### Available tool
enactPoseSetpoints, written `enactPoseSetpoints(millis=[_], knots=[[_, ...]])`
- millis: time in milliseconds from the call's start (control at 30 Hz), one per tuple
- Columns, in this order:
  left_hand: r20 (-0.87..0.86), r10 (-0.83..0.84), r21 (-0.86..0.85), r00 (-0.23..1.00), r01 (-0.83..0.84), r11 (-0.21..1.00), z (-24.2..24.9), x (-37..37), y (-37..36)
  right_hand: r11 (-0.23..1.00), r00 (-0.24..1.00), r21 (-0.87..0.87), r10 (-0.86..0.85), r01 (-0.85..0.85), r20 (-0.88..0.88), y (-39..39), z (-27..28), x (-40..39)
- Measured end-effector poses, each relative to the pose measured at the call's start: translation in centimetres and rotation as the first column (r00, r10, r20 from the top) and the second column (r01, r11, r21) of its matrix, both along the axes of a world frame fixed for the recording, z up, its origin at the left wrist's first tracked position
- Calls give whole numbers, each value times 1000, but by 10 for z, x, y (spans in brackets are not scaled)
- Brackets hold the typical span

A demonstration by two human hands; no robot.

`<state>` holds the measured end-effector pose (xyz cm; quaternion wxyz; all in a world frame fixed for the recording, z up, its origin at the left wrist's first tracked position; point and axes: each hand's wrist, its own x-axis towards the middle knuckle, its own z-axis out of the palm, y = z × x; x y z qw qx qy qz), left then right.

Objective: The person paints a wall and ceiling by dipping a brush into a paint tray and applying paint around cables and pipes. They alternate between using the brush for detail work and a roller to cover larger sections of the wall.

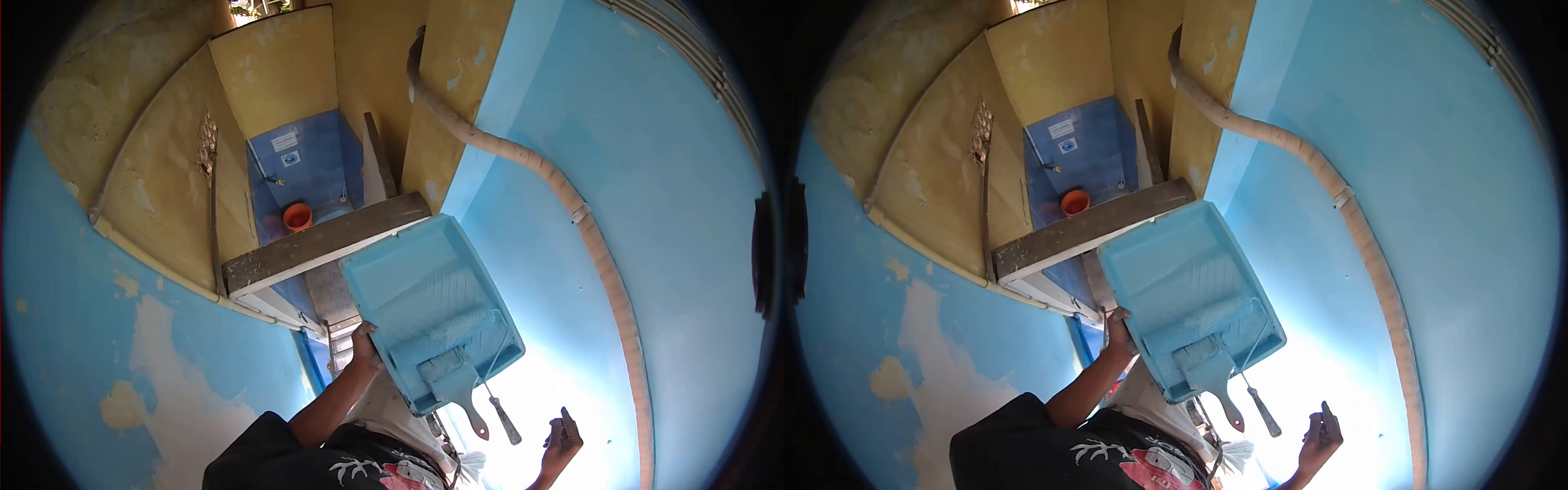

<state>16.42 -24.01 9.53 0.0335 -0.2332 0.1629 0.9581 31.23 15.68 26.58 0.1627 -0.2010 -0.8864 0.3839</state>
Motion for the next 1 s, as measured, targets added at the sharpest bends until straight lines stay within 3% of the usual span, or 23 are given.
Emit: enactPoseSetpoints(millis=[200, 267, 333, 467, 667, 1000], knots=[[-52, 61, -40, 997, -64, 997, 16, -21, -55, 994, 1000, -110, 21, -21, -5, -8, -12, -24], [-77, 128, -122, 989, -137, 983, 25, -28, -72, 965, 994, -261, -8, -20, -105, -10, -21, -39], [-133, 147, -110, 980, -162, 981, 14, -37, -93, 951, 997, -306, 16, -36, -70, -18, -23, -53], [-181, 200, -95, 963, -220, 971, 7, -51, -121, 866, 993, -488, 86, -113, -78, -32, -47, -83], [-273, 375, -32, 886, -397, 917, -6, -66, -138, 653, 990, -757, -82, -34, -115, -46, -93, -98], [-349, 621, 113, 702, -626, 771, -27, -74, -156, 649, 980, -750, -199, 129, -4, -31, -118, -68]])
